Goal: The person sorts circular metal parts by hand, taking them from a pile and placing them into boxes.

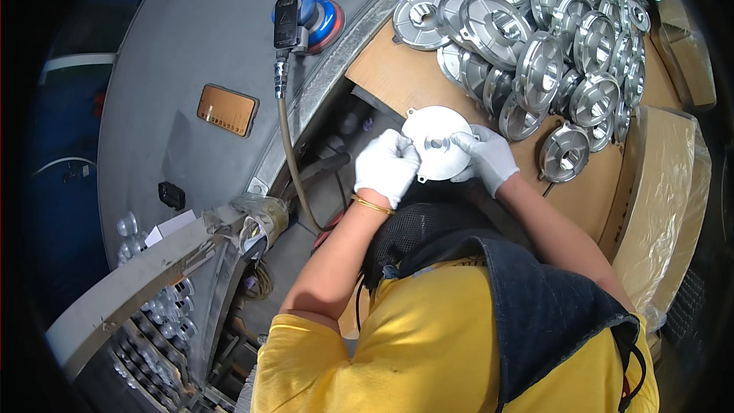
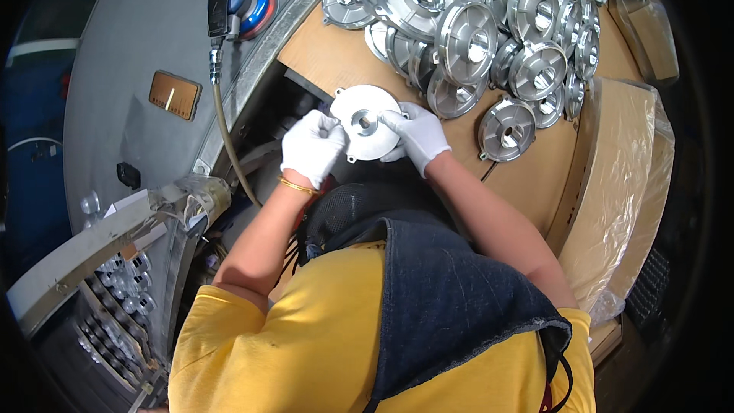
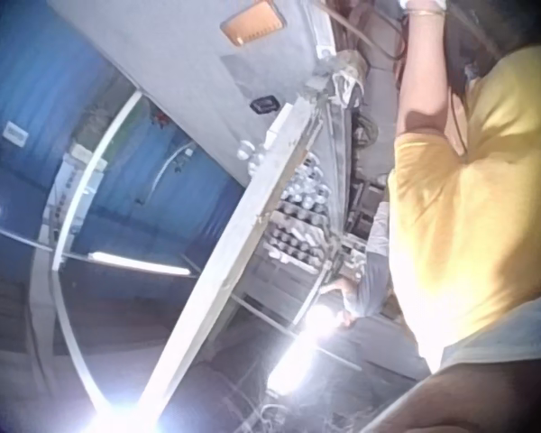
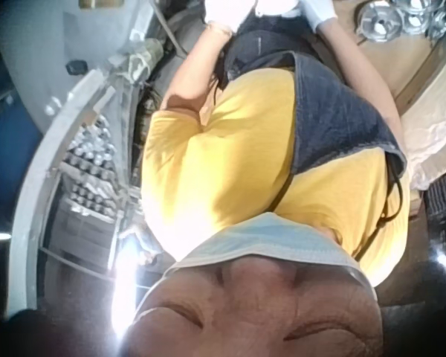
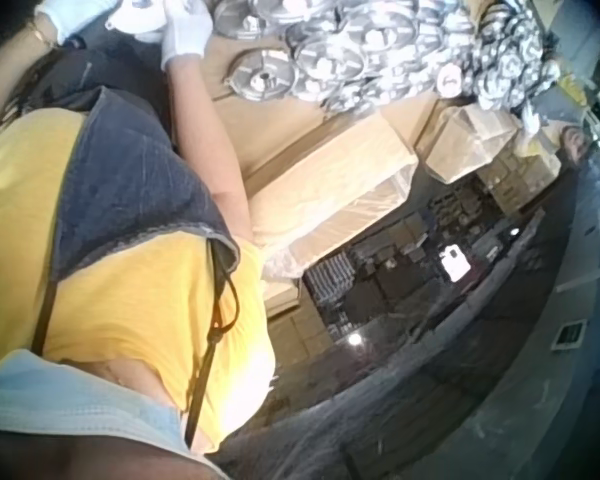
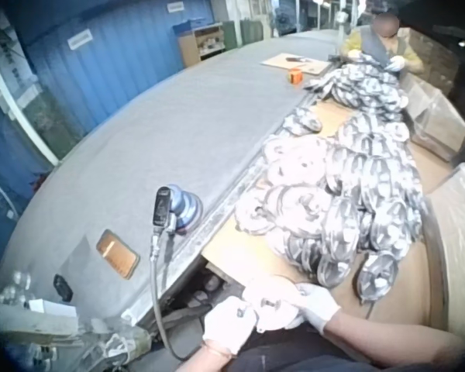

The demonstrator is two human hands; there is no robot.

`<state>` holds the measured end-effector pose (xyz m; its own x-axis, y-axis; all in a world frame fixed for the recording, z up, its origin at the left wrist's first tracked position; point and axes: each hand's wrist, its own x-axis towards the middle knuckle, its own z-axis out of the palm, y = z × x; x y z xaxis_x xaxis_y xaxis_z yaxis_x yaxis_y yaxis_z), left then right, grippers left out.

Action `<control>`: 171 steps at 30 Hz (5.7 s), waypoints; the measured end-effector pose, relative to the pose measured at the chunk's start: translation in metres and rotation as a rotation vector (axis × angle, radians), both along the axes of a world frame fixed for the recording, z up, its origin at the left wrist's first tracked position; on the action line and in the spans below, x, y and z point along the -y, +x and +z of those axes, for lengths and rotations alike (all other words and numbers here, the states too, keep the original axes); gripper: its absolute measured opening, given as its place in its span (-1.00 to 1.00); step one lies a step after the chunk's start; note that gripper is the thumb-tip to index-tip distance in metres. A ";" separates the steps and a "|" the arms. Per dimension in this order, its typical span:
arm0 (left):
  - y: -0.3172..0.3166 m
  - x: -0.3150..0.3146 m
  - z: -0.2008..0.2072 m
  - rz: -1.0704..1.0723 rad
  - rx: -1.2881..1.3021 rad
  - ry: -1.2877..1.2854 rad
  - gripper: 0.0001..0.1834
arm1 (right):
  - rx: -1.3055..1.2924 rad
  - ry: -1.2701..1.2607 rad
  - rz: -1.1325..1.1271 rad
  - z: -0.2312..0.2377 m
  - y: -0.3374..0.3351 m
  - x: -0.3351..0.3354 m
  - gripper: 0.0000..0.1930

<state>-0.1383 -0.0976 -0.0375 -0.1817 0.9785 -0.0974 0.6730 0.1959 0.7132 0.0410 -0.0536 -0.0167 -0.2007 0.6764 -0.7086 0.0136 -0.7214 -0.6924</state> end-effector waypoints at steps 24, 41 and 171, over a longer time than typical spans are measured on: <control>-0.053 -0.062 0.072 0.151 0.723 0.035 -0.91 | 0.294 0.437 0.034 0.031 0.003 0.025 -0.56; -0.029 -0.079 0.048 -0.157 0.523 0.163 -0.52 | -0.268 0.237 -0.279 0.127 0.039 0.005 -0.63; 0.259 -0.068 0.101 -0.453 0.245 0.392 -0.55 | 0.609 0.562 -0.155 0.164 0.458 0.125 -0.72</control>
<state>0.1203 -0.0292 0.0631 0.2397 0.9245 0.2964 0.4361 -0.3753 0.8179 0.4986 -0.1788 0.1474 0.2315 0.9494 -0.2124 0.4302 -0.2957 -0.8529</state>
